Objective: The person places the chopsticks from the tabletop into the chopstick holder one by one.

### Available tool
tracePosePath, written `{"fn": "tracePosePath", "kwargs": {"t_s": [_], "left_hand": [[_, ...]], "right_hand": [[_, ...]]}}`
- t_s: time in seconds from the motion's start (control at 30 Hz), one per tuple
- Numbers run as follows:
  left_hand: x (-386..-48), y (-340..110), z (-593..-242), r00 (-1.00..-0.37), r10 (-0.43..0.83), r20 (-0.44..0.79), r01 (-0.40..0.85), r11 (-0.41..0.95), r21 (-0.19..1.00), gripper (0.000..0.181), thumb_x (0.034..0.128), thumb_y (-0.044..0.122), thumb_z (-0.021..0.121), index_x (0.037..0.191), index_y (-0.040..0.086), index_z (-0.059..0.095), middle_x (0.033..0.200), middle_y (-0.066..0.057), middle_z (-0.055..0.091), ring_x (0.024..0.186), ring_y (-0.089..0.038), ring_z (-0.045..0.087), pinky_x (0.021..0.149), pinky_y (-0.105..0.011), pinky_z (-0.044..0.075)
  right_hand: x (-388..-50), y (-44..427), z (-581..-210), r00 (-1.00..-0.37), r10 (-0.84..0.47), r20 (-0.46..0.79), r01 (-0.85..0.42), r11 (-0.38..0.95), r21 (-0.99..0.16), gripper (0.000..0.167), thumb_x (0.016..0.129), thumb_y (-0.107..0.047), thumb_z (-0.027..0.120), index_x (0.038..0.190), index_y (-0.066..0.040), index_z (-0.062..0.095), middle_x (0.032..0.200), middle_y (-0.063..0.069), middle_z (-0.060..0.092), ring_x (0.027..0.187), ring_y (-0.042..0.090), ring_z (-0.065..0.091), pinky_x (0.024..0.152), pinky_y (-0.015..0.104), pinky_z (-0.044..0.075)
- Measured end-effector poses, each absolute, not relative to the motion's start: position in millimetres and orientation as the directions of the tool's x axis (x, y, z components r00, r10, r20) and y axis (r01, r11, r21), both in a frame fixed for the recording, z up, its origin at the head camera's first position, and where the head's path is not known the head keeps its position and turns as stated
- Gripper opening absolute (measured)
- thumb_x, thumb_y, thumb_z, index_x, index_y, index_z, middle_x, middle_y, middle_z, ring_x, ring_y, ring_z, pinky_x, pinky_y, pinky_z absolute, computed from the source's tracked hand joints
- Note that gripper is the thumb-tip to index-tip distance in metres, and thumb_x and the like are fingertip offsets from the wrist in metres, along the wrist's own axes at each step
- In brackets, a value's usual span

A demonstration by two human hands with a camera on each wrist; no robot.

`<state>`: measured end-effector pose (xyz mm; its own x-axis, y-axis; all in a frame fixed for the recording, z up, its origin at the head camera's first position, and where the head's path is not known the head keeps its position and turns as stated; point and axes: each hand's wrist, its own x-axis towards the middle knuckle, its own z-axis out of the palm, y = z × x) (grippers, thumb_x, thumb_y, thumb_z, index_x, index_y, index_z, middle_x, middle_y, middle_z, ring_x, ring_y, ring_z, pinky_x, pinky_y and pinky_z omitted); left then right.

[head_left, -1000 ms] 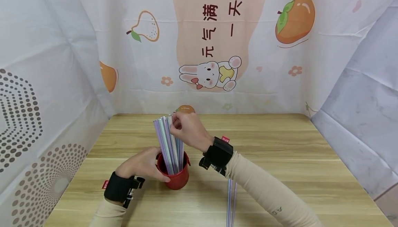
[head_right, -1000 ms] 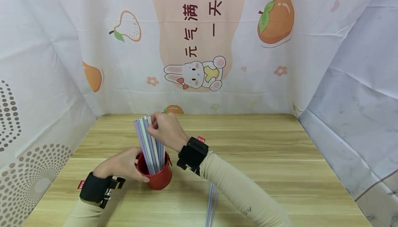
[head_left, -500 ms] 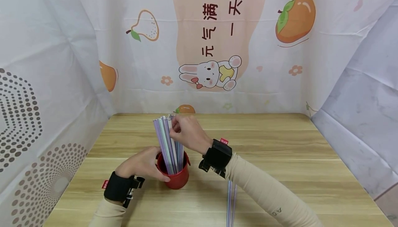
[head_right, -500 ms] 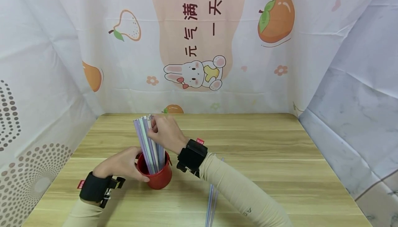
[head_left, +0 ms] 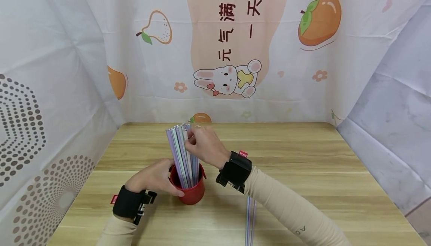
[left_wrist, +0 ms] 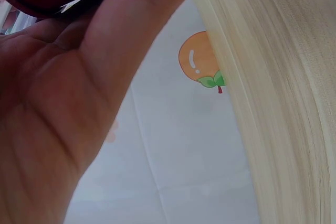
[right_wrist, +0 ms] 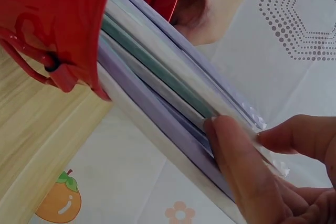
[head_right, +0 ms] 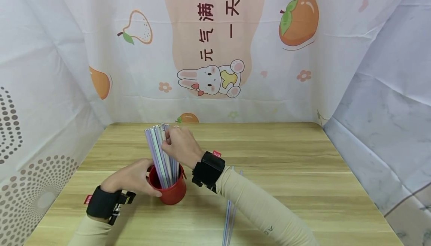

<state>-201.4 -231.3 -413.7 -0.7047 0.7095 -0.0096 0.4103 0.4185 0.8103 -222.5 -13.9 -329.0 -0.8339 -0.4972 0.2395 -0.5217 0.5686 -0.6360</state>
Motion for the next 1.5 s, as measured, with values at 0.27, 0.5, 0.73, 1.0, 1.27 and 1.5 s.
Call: {"fn": "tracePosePath", "kwargs": {"t_s": [0.27, 0.5, 0.73, 1.0, 1.27, 1.5], "left_hand": [[-200.9, -230.5, -413.8, -0.708, 0.706, -0.003, 0.412, 0.416, 0.81, 0.071, 0.0773, 0.031, 0.09, 0.137, 0.014, 0.056, 0.126, 0.001, 0.071, 0.11, -0.011, 0.068, 0.097, -0.027, 0.056], [-201.1, -230.5, -414.2, -0.701, 0.713, 0.0, 0.41, 0.403, 0.818, 0.07, 0.0778, 0.029, 0.09, 0.137, 0.014, 0.057, 0.126, 0.0, 0.071, 0.111, -0.012, 0.068, 0.098, -0.027, 0.055], [-201.8, -231.4, -413.5, -0.704, 0.711, 0.008, 0.424, 0.411, 0.807, 0.071, 0.0772, 0.031, 0.091, 0.137, 0.015, 0.057, 0.126, 0.001, 0.071, 0.111, -0.012, 0.068, 0.098, -0.027, 0.055], [-200.7, -232.0, -414.0, -0.717, 0.697, 0.002, 0.423, 0.433, 0.796, 0.069, 0.0758, 0.032, 0.092, 0.134, 0.015, 0.06, 0.124, 0.002, 0.072, 0.11, -0.01, 0.068, 0.097, -0.026, 0.055], [-199.1, -231.9, -411.8, -0.735, 0.678, -0.014, 0.42, 0.471, 0.776, 0.068, 0.0746, 0.035, 0.092, 0.132, 0.016, 0.062, 0.123, 0.003, 0.072, 0.109, -0.008, 0.068, 0.096, -0.026, 0.056], [-198.7, -232.2, -412.0, -0.738, 0.675, -0.015, 0.428, 0.484, 0.763, 0.069, 0.0741, 0.037, 0.092, 0.132, 0.016, 0.062, 0.122, 0.004, 0.073, 0.108, -0.007, 0.068, 0.095, -0.026, 0.056]], "right_hand": [[-222.8, -7.9, -322.9, -0.817, -0.496, 0.295, -0.564, 0.577, -0.591, 0.014, 0.096, -0.008, 0.068, 0.102, 0.002, 0.076, 0.09, 0.012, 0.079, 0.073, 0.015, 0.074, 0.061, 0.017, 0.057], [-221.8, 0.5, -314.1, -0.807, -0.483, 0.34, -0.585, 0.57, -0.577, 0.013, 0.096, -0.01, 0.068, 0.097, 0.0, 0.077, 0.084, 0.008, 0.078, 0.069, 0.011, 0.071, 0.062, 0.018, 0.057], [-220.1, 10.6, -310.6, -0.806, -0.483, 0.343, -0.588, 0.59, -0.553, 0.012, 0.095, -0.012, 0.069, 0.094, -0.004, 0.078, 0.082, 0.006, 0.077, 0.07, 0.011, 0.07, 0.058, 0.017, 0.053], [-222.7, 33.0, -316.6, -0.848, -0.461, 0.262, -0.527, 0.68, -0.51, 0.01, 0.094, -0.017, 0.072, 0.091, -0.012, 0.079, 0.084, -0.001, 0.077, 0.077, 0.011, 0.067, 0.063, 0.023, 0.05], [-227.4, 70.1, -334.3, -0.891, -0.441, 0.109, -0.439, 0.775, -0.454, 0.009, 0.091, -0.017, 0.073, 0.092, -0.009, 0.077, 0.086, 0.003, 0.075, 0.076, 0.014, 0.065, 0.068, 0.028, 0.052], [-229.9, 101.8, -361.5, -0.879, -0.471, 0.076, -0.46, 0.794, -0.397, 0.007, 0.088, -0.011, 0.074, 0.089, -0.004, 0.076, 0.078, 0.005, 0.073, 0.069, 0.013, 0.063, 0.067, 0.03, 0.053]]}}
